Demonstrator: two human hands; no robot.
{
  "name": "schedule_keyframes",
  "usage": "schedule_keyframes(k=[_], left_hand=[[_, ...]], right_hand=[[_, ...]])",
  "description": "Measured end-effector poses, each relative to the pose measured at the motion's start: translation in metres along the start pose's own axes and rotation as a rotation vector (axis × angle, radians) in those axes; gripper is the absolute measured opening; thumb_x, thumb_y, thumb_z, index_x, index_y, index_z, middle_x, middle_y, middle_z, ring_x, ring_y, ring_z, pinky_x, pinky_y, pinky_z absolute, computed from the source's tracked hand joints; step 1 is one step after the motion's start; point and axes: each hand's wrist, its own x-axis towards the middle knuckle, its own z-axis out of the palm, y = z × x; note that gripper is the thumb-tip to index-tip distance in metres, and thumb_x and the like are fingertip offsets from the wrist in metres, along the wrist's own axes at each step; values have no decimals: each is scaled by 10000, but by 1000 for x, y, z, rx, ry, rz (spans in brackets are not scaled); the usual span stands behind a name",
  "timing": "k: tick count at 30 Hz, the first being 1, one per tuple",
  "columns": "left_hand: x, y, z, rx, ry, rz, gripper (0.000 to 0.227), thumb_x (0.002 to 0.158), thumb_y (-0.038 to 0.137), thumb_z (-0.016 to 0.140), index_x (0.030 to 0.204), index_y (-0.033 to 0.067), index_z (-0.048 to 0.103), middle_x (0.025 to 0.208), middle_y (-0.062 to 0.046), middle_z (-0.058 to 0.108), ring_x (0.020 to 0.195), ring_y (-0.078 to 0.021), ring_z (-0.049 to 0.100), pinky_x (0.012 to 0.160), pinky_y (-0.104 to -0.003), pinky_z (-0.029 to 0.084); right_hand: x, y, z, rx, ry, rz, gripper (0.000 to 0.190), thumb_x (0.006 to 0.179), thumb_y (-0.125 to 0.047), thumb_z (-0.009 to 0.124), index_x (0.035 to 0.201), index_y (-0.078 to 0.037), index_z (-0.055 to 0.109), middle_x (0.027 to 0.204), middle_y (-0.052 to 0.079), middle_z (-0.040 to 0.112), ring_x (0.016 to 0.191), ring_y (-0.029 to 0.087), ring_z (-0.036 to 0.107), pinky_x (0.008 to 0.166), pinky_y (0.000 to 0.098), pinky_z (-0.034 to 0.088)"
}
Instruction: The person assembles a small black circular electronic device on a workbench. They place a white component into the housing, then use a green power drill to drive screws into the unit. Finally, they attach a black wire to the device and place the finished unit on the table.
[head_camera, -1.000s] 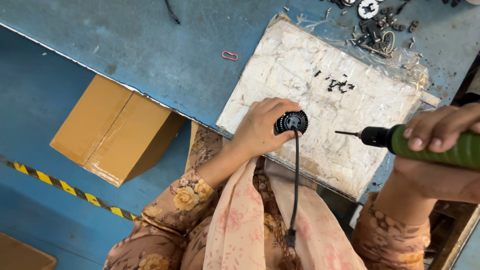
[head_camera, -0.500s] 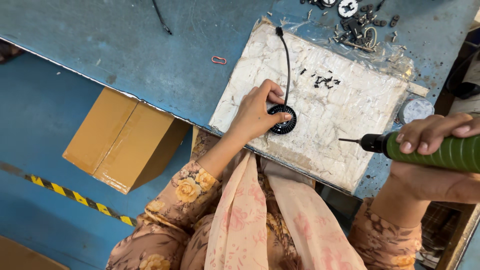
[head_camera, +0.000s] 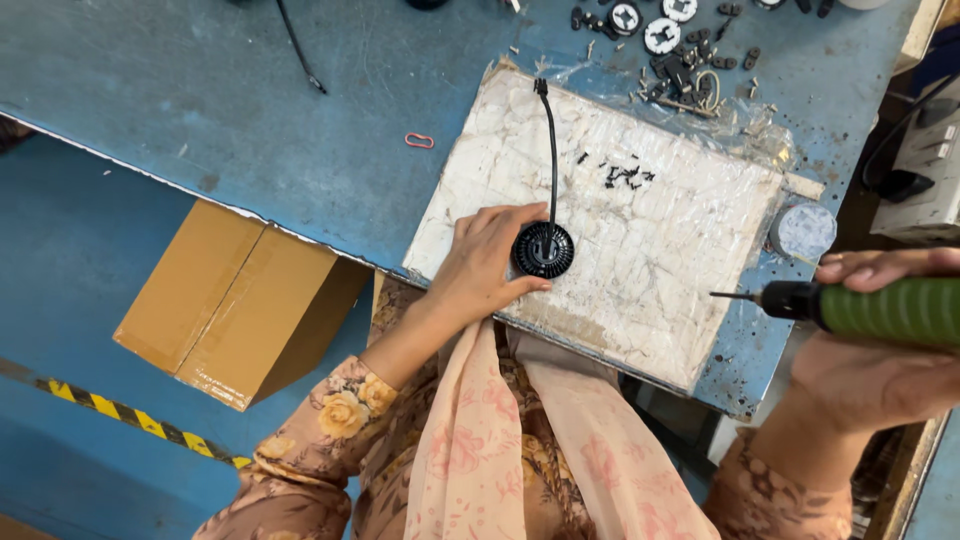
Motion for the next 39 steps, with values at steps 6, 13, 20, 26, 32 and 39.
schedule_keyframes(k=[6,13,20,26,32,39], left_hand=[[1,0,-13,-73,73,3,876,724,377,905,1443,101,488,1358,-67,623,1286,-296,535,1104,-452,357],[-11,-18,-73,-25,389,-52,832,729,306,950,1404,76,519,1370,-116,588,1267,-298,548,1089,-426,460],[-6,-54,-130,120,616,-132,790,773,277,958,1402,55,533,1389,-107,631,1262,-274,587,1054,-388,481],[-7,-87,-148,183,619,-171,795,776,270,941,1413,44,523,1378,-106,648,1300,-289,592,1123,-413,453],[-20,-113,-145,359,529,-320,853,723,327,944,1403,40,517,1324,-111,686,1248,-321,576,1070,-454,360],[-22,-135,-155,252,677,-369,855,730,330,953,1399,41,506,1311,-151,658,1247,-305,603,1074,-441,404]], right_hand=[[-6,-7,26,-318,213,-86,653,1111,-615,477,1375,-18,465,1274,120,562,1127,204,600,962,344,545],[-16,1,51,-422,375,16,565,1164,-527,512,1431,-42,399,1364,93,530,1230,187,558,958,318,539],[-44,25,74,-267,301,222,377,1166,-253,643,1405,-37,446,1334,86,552,1228,203,589,986,337,578],[-65,29,77,-277,210,409,265,1077,-54,586,1326,23,543,1267,118,605,1121,239,657,905,358,571],[-76,42,80,-408,83,553,171,1024,-38,618,1181,30,626,1081,119,679,968,170,673,859,283,543],[-76,52,86,-617,-44,514,187,971,-27,663,1151,22,671,990,84,708,898,130,691,819,246,541]])
